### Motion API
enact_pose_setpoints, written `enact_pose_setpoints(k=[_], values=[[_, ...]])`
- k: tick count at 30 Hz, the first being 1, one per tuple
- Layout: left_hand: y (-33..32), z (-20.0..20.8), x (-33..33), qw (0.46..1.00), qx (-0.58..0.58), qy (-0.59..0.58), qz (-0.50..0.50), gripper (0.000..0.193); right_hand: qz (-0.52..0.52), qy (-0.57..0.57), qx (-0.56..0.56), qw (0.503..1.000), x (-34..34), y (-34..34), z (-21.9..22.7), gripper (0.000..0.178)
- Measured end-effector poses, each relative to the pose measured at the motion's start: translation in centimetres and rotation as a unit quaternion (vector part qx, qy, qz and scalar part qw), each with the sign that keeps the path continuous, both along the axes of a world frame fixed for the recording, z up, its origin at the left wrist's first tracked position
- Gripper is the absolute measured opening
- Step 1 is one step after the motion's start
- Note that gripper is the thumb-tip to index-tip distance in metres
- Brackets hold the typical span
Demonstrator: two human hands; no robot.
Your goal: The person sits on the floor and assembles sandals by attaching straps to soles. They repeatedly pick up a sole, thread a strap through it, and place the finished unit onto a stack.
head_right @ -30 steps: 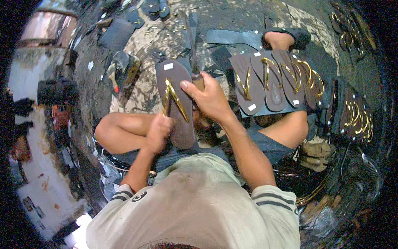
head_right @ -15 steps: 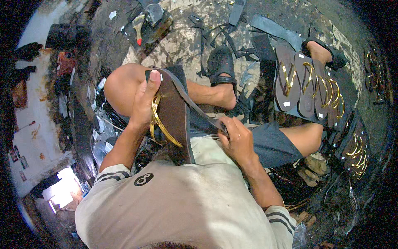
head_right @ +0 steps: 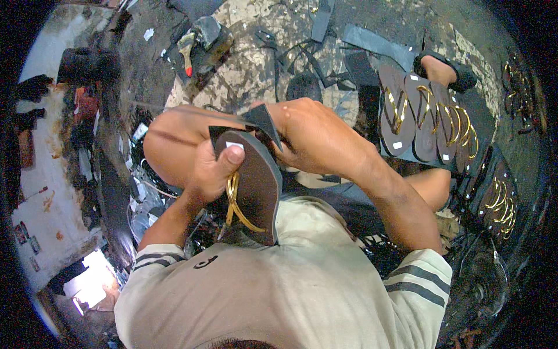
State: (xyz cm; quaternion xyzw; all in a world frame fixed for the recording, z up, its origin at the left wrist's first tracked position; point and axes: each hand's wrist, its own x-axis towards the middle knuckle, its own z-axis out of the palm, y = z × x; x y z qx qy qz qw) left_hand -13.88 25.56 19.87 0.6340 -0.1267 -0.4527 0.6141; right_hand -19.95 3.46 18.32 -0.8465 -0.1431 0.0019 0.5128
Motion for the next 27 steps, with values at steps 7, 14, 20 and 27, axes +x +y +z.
enact_pose_setpoints(k=[7, 14, 20, 27], values=[[-1.2, -2.4, 0.8, 0.997, -0.051, -0.036, -0.039, 0.056, -0.105, 0.159, 0.163, 0.968, -0.9, -1.3, 1.6, 0.031], [-6.1, -2.8, -4.1, 0.945, -0.308, -0.096, 0.045, 0.059, -0.34, 0.103, 0.482, 0.801, -3.7, -1.0, 0.2, 0.037], [-7.2, -3.8, -2.4, 0.904, -0.286, 0.118, 0.295, 0.042, -0.348, 0.06, 0.124, 0.927, -7.5, 3.0, -2.2, 0.026], [-4.0, -5.7, -3.8, 0.907, -0.239, 0.164, 0.304, 0.035, -0.339, 0.015, -0.084, 0.937, -10.4, 3.5, -8.9, 0.031]])
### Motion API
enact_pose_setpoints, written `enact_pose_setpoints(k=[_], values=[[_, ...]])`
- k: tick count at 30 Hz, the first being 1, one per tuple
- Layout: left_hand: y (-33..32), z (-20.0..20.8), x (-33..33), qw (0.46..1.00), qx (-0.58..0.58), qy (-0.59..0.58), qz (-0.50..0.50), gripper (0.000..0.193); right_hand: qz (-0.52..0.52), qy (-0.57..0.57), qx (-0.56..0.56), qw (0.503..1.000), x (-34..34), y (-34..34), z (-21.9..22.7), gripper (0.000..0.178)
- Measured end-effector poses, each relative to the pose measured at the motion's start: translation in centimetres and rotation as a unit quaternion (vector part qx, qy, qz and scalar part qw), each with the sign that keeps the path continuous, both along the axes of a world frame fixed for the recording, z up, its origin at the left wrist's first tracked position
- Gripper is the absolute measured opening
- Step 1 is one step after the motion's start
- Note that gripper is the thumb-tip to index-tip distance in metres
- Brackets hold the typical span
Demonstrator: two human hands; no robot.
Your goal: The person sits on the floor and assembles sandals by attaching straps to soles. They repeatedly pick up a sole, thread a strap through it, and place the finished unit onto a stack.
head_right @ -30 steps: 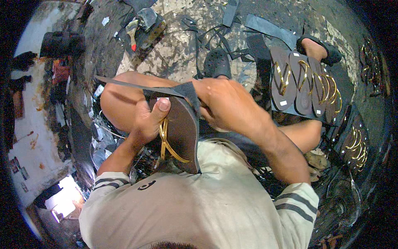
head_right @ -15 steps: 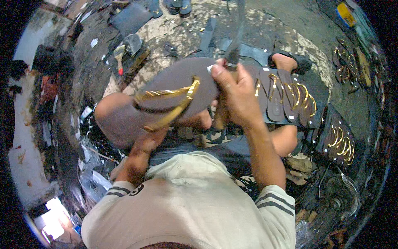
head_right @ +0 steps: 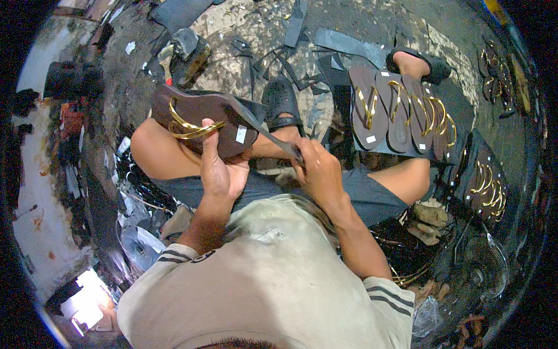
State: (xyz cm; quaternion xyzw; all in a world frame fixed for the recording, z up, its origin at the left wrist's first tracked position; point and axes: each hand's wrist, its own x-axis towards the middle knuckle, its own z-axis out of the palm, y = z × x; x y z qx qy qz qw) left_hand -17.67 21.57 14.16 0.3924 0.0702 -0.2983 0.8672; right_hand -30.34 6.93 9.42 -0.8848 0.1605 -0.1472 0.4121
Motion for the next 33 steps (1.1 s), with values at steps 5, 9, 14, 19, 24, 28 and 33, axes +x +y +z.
enact_pose_setpoints(k=[5, 9, 14, 19, 24, 28, 33], values=[[1.9, -2.4, -0.8, 1.0, 0.011, 0.0, 0.021, 0.035, 0.103, 0.014, 0.003, 0.995, 3.8, -0.6, 3.6, 0.036], [3.6, -2.8, -0.6, 1.0, -0.002, -0.014, -0.015, 0.037, 0.193, 0.095, 0.004, 0.977, 6.1, -1.0, 5.3, 0.044], [5.0, -3.5, -0.6, 0.999, 0.0, -0.021, -0.03, 0.037, 0.233, 0.01, 0.003, 0.972, 7.7, -0.3, 5.2, 0.038], [5.8, -2.9, -1.8, 0.997, 0.041, -0.056, -0.041, 0.049, 0.251, 0.039, 0.023, 0.967, 11.8, 0.8, 4.8, 0.017], [5.8, -3.2, -1.5, 0.998, 0.039, -0.04, -0.016, 0.045, 0.198, -0.109, 0.101, 0.969, 15.8, 3.2, 3.1, 0.016], [6.3, -3.2, -0.2, 0.999, -0.009, -0.019, -0.03, 0.046, 0.13, -0.073, 0.286, 0.946, 19.5, 5.1, 2.2, 0.022], [7.1, -2.7, -4.1, 0.997, 0.047, 0.044, -0.044, 0.036, 0.055, -0.102, 0.165, 0.979, 24.2, -1.8, 3.4, 0.032]])
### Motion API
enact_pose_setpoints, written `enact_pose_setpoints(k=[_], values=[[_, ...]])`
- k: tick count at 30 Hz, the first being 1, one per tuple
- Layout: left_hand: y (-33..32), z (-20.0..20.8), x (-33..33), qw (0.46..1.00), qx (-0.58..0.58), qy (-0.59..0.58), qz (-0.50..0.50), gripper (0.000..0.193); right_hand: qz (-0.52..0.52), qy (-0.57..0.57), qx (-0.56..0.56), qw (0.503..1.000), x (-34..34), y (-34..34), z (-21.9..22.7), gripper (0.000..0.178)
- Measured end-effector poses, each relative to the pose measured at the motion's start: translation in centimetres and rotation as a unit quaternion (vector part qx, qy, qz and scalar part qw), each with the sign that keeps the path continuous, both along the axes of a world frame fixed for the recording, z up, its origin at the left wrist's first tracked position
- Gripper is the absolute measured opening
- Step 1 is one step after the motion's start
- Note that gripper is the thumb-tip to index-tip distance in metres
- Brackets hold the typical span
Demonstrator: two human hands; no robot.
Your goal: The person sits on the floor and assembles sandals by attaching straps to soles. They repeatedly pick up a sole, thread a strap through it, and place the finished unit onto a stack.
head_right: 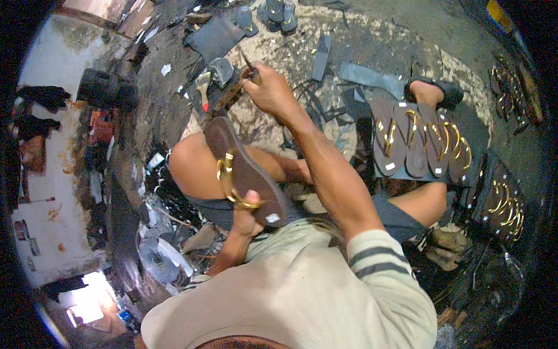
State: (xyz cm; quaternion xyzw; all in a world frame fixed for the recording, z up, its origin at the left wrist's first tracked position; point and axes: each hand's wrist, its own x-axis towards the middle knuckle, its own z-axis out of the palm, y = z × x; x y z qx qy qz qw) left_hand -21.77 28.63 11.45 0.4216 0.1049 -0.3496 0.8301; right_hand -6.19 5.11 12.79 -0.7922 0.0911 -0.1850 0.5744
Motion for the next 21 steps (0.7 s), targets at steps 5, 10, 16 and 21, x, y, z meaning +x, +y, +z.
enact_pose_setpoints(k=[5, 10, 16, 21], values=[[-1.5, 2.5, 2.5, 0.909, 0.182, -0.277, -0.253, 0.03, 0.052, 0.005, 0.258, 0.965, -11.3, -0.5, 3.8, 0.036], [-5.6, 7.4, 8.1, 0.918, 0.135, -0.306, -0.213, 0.046, 0.02, 0.077, 0.176, 0.981, -17.4, 1.6, 6.0, 0.03], [-3.5, 8.1, 8.9, 0.926, 0.193, -0.207, -0.25, 0.048, -0.003, 0.045, -0.108, 0.993, -23.2, 3.7, -0.4, 0.032], [-2.7, 6.8, 8.0, 0.928, 0.198, -0.21, -0.238, 0.049, 0.011, 0.062, -0.177, 0.982, -23.5, 3.7, -3.6, 0.04]])
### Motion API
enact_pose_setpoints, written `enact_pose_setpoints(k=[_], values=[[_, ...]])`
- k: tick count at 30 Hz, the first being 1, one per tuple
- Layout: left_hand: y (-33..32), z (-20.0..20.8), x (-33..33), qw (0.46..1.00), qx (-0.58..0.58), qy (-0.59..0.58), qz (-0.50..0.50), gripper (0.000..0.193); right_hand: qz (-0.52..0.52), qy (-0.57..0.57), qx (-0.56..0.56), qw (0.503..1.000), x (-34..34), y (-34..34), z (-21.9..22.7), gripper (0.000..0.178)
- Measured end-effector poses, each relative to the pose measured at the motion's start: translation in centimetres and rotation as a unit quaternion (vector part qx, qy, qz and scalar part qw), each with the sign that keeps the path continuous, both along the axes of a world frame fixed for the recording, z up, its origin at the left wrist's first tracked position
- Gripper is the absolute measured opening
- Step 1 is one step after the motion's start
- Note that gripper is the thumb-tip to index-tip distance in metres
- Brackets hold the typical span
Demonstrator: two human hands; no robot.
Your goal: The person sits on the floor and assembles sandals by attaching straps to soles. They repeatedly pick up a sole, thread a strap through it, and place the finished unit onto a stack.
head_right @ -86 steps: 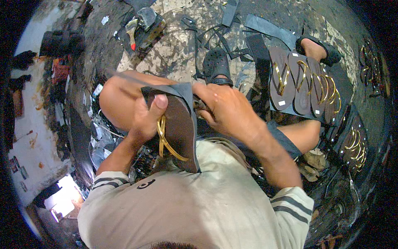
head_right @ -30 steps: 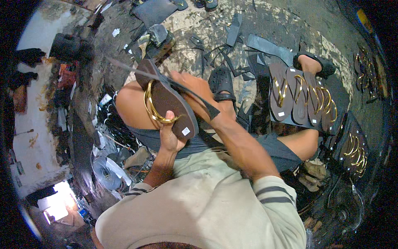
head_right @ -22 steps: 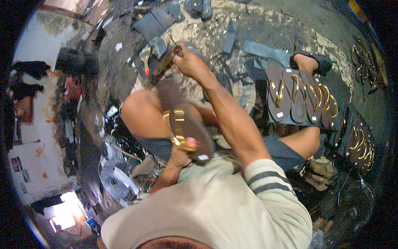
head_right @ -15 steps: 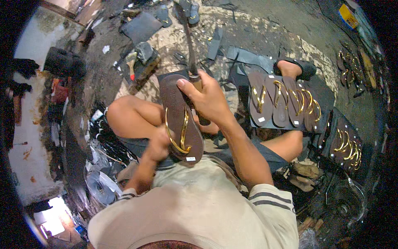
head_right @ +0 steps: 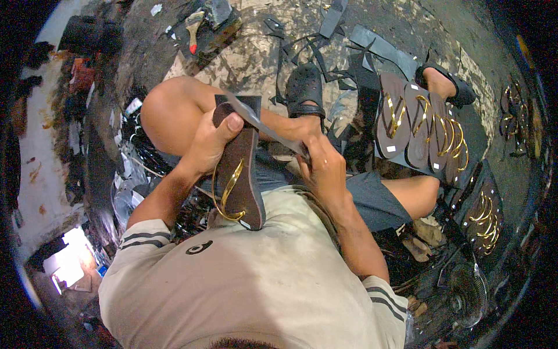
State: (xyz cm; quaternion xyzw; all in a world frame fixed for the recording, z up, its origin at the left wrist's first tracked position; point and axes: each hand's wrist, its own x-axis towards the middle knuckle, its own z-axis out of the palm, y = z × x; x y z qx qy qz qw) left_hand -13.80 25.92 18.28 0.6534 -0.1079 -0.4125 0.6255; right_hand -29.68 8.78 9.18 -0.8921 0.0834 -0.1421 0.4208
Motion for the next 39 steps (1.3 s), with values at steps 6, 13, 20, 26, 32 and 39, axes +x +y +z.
enact_pose_setpoints(k=[6, 13, 20, 26, 32, 39], values=[[0.3, 1.5, -0.1, 0.998, 0.038, 0.013, -0.044, 0.047, 0.138, 0.048, -0.035, 0.989, 3.6, -3.6, 5.2, 0.039], [0.1, 3.0, -0.6, 0.989, 0.09, 0.014, -0.117, 0.04, 0.302, 0.129, -0.038, 0.944, 7.0, -5.7, 10.3, 0.043], [-0.8, 2.8, -0.6, 0.976, 0.056, -0.008, -0.211, 0.039, 0.402, 0.157, -0.055, 0.9, 10.2, -5.9, 12.7, 0.039], [-0.3, 1.1, 0.4, 0.951, 0.038, -0.06, -0.302, 0.071, 0.354, 0.107, -0.03, 0.929, 7.8, -9.1, 12.6, 0.045], [-1.0, 1.2, 0.2, 0.873, -0.476, 0.108, -0.012, 0.101, -0.055, 0.026, 0.134, 0.989, 1.1, -6.8, 5.0, 0.05], [-7.5, -3.8, -1.0, 0.919, -0.199, 0.088, 0.328, 0.039, -0.076, -0.018, 0.091, 0.993, 2.4, -0.6, 2.1, 0.037]])
